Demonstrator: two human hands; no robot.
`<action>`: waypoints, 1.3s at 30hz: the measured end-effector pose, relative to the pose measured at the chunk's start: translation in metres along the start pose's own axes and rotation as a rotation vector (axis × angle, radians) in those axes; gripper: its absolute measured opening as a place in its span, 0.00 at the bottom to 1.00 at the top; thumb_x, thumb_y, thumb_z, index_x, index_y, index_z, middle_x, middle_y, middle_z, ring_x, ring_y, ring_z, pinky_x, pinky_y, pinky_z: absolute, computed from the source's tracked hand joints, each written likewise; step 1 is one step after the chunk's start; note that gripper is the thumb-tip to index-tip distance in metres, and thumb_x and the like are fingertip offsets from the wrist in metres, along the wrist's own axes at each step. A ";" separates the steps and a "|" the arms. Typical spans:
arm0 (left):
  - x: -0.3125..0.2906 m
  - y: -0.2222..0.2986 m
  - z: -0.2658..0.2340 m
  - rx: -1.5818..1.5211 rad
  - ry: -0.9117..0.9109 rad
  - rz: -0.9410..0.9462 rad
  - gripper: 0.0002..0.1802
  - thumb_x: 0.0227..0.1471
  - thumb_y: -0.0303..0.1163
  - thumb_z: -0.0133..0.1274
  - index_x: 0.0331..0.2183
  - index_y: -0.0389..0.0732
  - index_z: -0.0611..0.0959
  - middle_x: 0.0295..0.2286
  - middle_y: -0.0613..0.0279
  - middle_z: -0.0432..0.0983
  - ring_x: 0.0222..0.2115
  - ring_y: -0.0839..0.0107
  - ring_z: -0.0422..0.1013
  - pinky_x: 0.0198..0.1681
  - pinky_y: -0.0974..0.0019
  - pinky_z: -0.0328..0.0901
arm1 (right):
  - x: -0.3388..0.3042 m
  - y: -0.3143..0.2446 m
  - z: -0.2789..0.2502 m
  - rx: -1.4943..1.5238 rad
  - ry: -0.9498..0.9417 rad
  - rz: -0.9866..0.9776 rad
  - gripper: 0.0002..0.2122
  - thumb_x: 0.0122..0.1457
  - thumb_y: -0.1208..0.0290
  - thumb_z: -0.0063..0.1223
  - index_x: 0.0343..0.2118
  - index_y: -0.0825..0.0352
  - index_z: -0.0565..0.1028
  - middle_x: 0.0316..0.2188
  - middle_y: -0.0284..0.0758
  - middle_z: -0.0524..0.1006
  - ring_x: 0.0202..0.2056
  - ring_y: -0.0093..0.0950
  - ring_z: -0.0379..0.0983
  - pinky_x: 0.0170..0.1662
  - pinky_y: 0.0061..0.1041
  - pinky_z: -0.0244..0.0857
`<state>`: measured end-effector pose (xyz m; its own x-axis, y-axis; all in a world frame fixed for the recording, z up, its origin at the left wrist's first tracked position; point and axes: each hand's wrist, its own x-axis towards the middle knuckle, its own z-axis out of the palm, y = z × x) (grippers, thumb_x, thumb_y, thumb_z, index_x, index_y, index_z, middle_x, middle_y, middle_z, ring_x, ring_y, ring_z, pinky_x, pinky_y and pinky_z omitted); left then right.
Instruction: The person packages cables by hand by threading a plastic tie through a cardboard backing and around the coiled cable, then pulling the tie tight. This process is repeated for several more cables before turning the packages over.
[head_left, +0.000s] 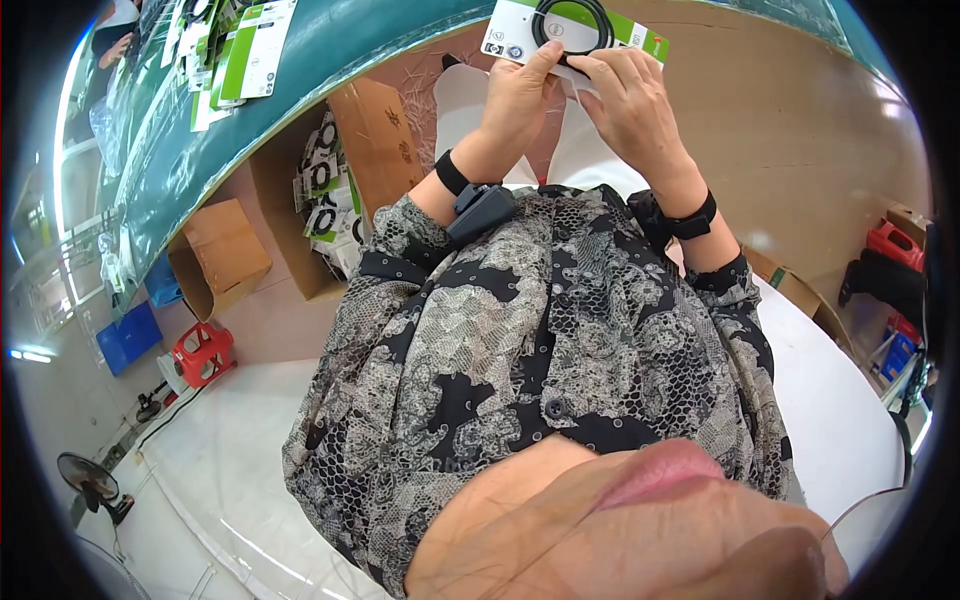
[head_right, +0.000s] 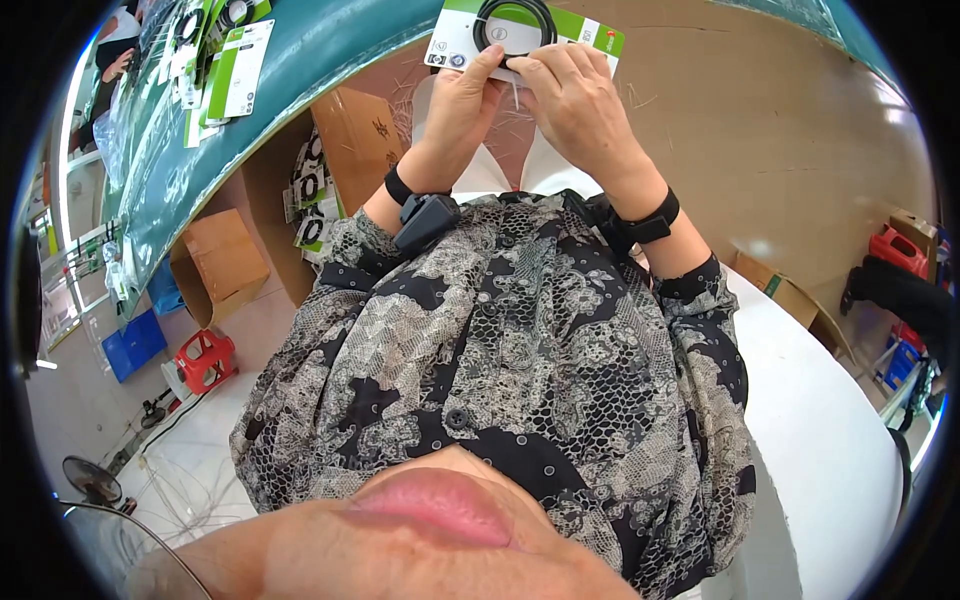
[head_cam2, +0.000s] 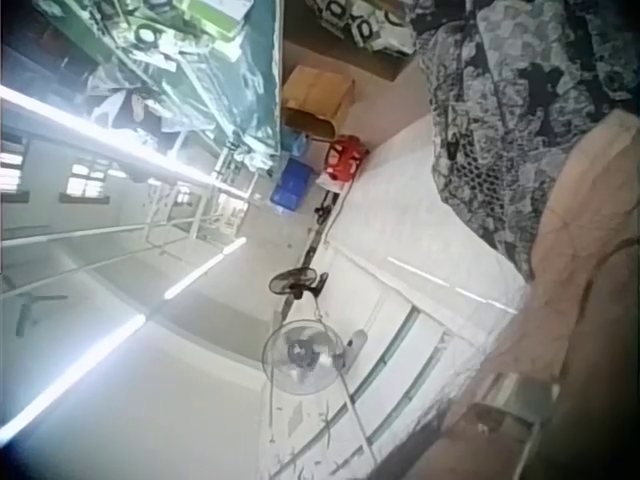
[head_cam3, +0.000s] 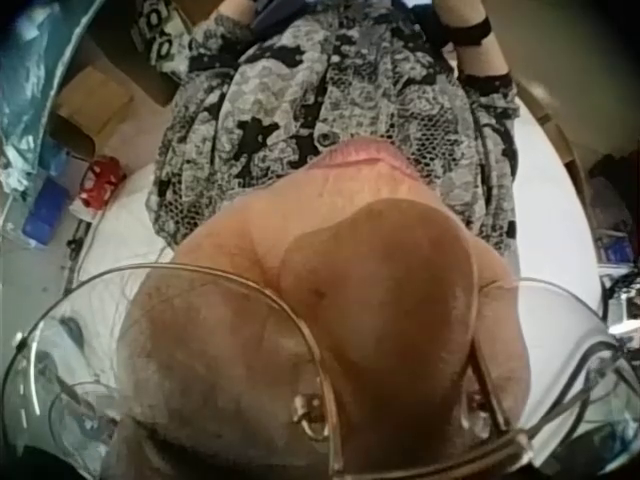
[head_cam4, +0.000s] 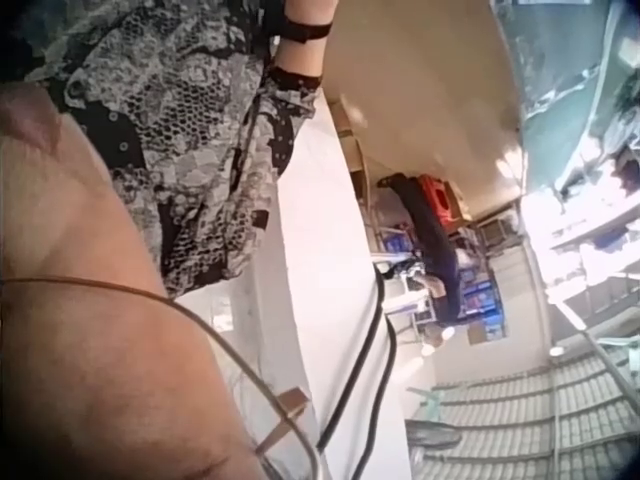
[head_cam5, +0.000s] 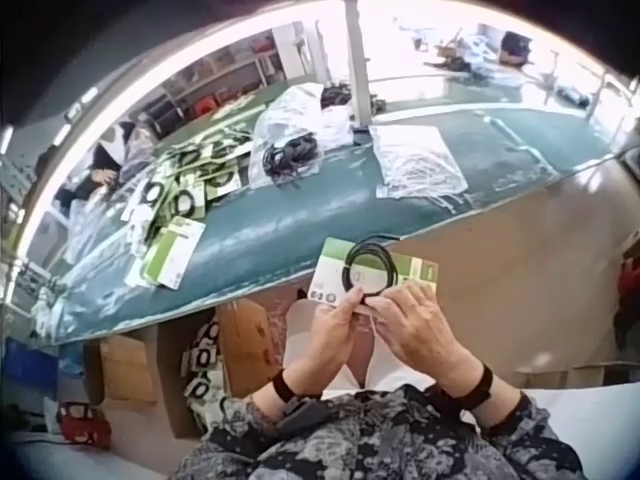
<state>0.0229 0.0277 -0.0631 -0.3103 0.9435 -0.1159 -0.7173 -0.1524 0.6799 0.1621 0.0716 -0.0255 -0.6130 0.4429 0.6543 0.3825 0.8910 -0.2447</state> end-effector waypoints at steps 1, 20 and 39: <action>-0.001 0.000 0.000 0.015 -0.028 0.006 0.09 0.53 0.25 0.53 0.38 0.35 0.75 0.34 0.64 0.75 0.32 0.78 0.72 0.35 0.75 0.67 | -0.001 0.000 -0.001 0.003 0.000 -0.002 0.10 0.44 0.75 0.59 0.32 0.63 0.77 0.32 0.29 0.72 0.35 0.29 0.68 0.41 0.29 0.61; 0.002 0.028 0.009 0.159 -0.126 -0.067 0.10 0.50 0.24 0.55 0.37 0.34 0.78 0.34 0.59 0.77 0.33 0.70 0.75 0.37 0.69 0.72 | -0.001 -0.005 -0.003 -0.168 0.114 -0.032 0.04 0.43 0.73 0.53 0.25 0.58 0.74 0.33 0.25 0.72 0.34 0.23 0.67 0.41 0.25 0.56; 0.000 0.019 -0.004 0.066 -0.107 -0.069 0.10 0.51 0.23 0.54 0.39 0.39 0.78 0.34 0.62 0.77 0.33 0.72 0.75 0.37 0.67 0.73 | 0.004 0.010 0.016 0.017 0.170 0.007 0.04 0.48 0.74 0.57 0.25 0.62 0.73 0.30 0.29 0.76 0.32 0.29 0.69 0.46 0.31 0.60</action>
<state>0.0071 0.0232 -0.0529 -0.1908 0.9776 -0.0890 -0.6910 -0.0694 0.7195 0.1524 0.0836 -0.0362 -0.4836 0.4269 0.7641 0.3738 0.8901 -0.2607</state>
